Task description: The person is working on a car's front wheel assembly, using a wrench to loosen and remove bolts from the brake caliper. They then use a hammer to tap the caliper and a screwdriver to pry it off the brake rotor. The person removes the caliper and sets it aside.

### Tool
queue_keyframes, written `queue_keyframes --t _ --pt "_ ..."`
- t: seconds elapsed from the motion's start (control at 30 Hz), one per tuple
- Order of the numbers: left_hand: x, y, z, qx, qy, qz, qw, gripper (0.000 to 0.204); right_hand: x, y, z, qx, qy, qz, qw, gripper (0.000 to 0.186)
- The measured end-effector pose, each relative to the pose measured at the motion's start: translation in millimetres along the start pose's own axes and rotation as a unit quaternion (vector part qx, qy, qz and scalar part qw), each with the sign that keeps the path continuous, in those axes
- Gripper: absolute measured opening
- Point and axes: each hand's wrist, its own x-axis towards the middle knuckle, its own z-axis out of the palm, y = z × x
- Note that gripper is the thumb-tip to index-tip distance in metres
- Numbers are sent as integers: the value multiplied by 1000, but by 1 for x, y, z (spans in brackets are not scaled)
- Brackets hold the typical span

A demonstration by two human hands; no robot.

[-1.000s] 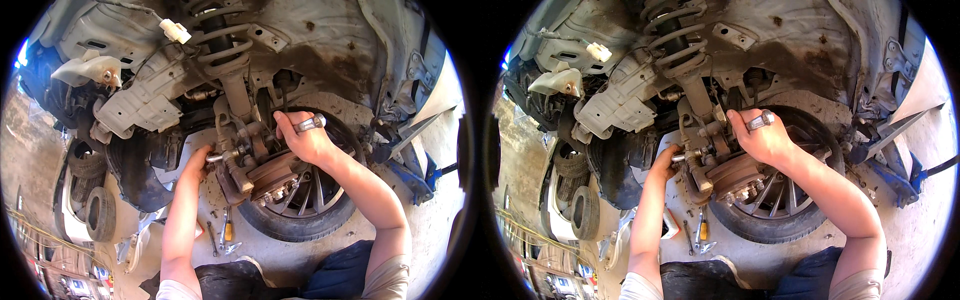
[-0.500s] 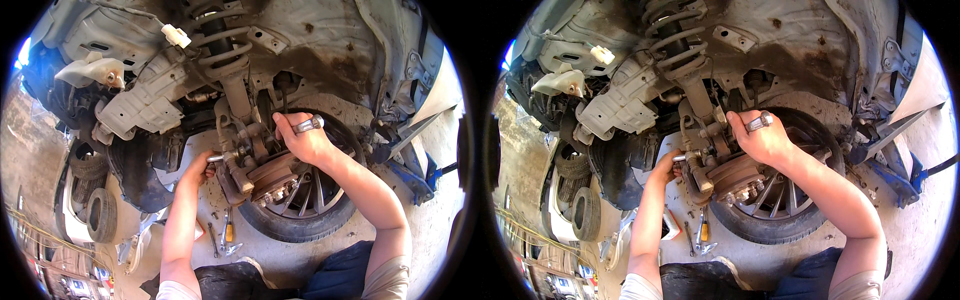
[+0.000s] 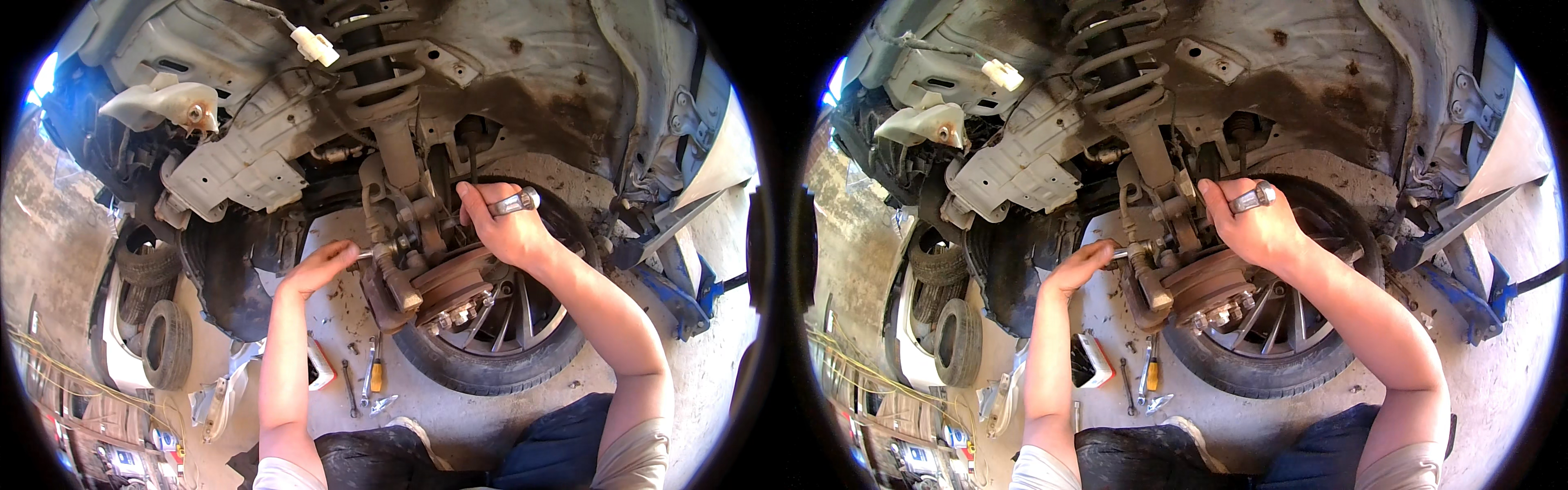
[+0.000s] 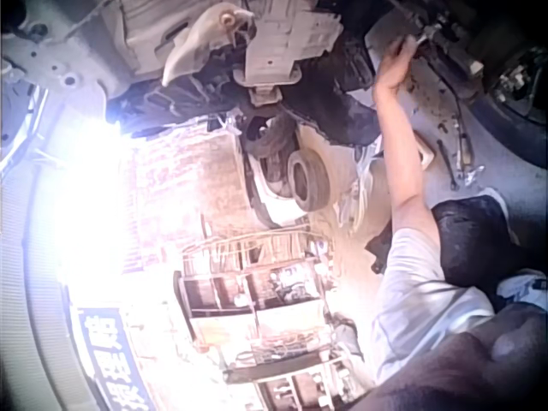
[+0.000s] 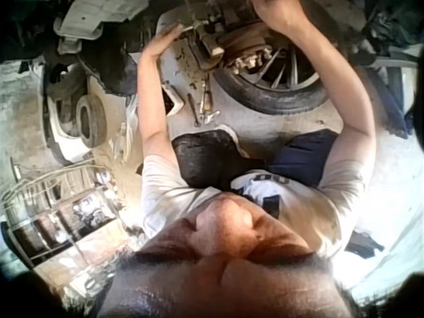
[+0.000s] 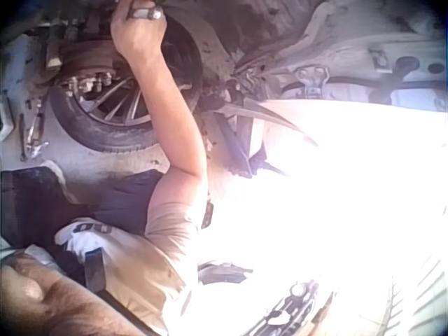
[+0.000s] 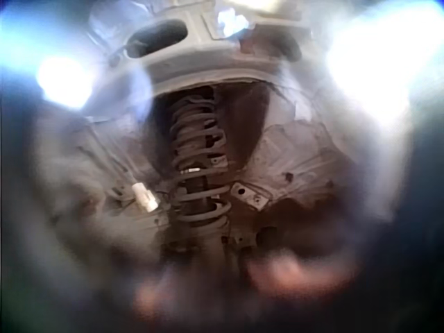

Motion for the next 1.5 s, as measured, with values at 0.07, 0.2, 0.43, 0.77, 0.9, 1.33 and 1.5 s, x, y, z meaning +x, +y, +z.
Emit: queue_keyframes --t 0.07,0.2,0.43,0.77,0.9,1.33,1.5 --pt "-3 4 -1 23 -26 58 998 50 0 5 4 26 20 -6 999 45" --pt "-6 14 4 99 0 80 992 34 -1 3 3 27 22 -2 999 45" --pt "-7 4 10 89 74 154 981 27 0 -4 0 12 -2 9 1000 44" --pt "-7 9 17 -97 67 133 984 19 0 -3 -1 7 -2 16 1000 44" --pt "-7 5 17 -82 72 121 987 19 1 -4 0 16 2 21 1000 43" --pt "-17 30 39 77 237 193 949 15 7 -6 3 48 10 62 997 45" --pt "-12 26 40 -32 223 133 965 16 11 0 10 68 28 55 996 47"
